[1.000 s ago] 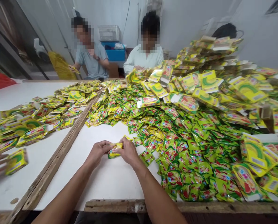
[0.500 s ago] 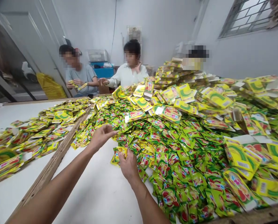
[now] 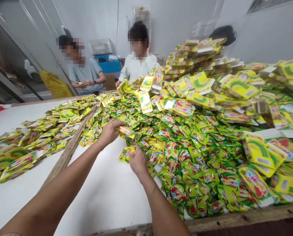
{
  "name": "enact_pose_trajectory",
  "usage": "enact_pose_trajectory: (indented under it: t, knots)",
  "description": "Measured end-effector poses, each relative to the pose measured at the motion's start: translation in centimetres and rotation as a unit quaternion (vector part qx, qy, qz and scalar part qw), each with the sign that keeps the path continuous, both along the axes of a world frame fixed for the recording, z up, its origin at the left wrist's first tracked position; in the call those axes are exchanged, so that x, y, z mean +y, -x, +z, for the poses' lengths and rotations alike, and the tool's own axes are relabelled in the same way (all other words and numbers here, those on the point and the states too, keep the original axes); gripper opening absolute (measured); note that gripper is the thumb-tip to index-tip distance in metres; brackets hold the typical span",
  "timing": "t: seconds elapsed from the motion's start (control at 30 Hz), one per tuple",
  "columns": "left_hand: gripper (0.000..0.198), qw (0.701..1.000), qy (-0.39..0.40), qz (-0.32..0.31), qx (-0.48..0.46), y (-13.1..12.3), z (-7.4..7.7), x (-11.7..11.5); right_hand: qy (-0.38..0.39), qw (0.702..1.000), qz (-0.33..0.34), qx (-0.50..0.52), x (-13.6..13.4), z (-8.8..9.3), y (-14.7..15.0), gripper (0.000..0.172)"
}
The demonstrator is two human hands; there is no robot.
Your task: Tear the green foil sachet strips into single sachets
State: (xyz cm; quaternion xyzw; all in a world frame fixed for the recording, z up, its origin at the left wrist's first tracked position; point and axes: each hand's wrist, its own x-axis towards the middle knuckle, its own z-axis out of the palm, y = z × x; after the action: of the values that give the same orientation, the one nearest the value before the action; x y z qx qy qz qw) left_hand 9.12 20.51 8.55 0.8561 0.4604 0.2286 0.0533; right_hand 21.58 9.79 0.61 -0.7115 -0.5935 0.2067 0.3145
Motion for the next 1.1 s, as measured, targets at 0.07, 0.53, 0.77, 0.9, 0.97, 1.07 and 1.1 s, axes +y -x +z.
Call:
enact_pose_trajectory:
  t: [0.07, 0.53, 0.77, 0.9, 0.97, 1.07, 1.1]
  knots:
    - [0.044, 1.0, 0.009, -0.011, -0.019, 3.9, -1.6, -1.9, 0.04, 0.999, 0.003, -0.028, -0.2, 0.3, -0.2, 0.02]
    - [0.053, 0.887, 0.28, 0.366, 0.038, 9.9, -7.5, -13.0, 0.003, 0.998, 0.042, 0.037, -0.2, -1.1, 1.7, 0.019]
    - [0.044, 0.891, 0.307, 0.29, -0.169, 7.3, -9.0, -13.0, -0.023, 0.972, 0.021, 0.234, -0.2, -1.7, 2.3, 0.025]
    - [0.049, 0.788, 0.389, 0.214, -0.426, 7.8, -9.5, -13.2, -0.02, 0.949, 0.005, 0.316, 0.1, -1.5, 2.4, 0.028]
    - [0.05, 0.747, 0.4, 0.205, -0.489, 8.1, -9.6, -13.5, 0.006, 0.95, 0.044, 0.31, 0.1, -1.5, 2.2, 0.025]
    - [0.045, 0.704, 0.393, 0.217, -0.55, 8.5, -9.6, -14.0, 0.025, 0.962, 0.09, 0.256, 0.1, -1.5, 1.5, 0.022]
    - [0.043, 0.691, 0.391, 0.219, -0.567, 8.7, -9.6, -14.2, 0.024, 0.966, 0.098, 0.24, 0.1, -1.5, 1.2, 0.021]
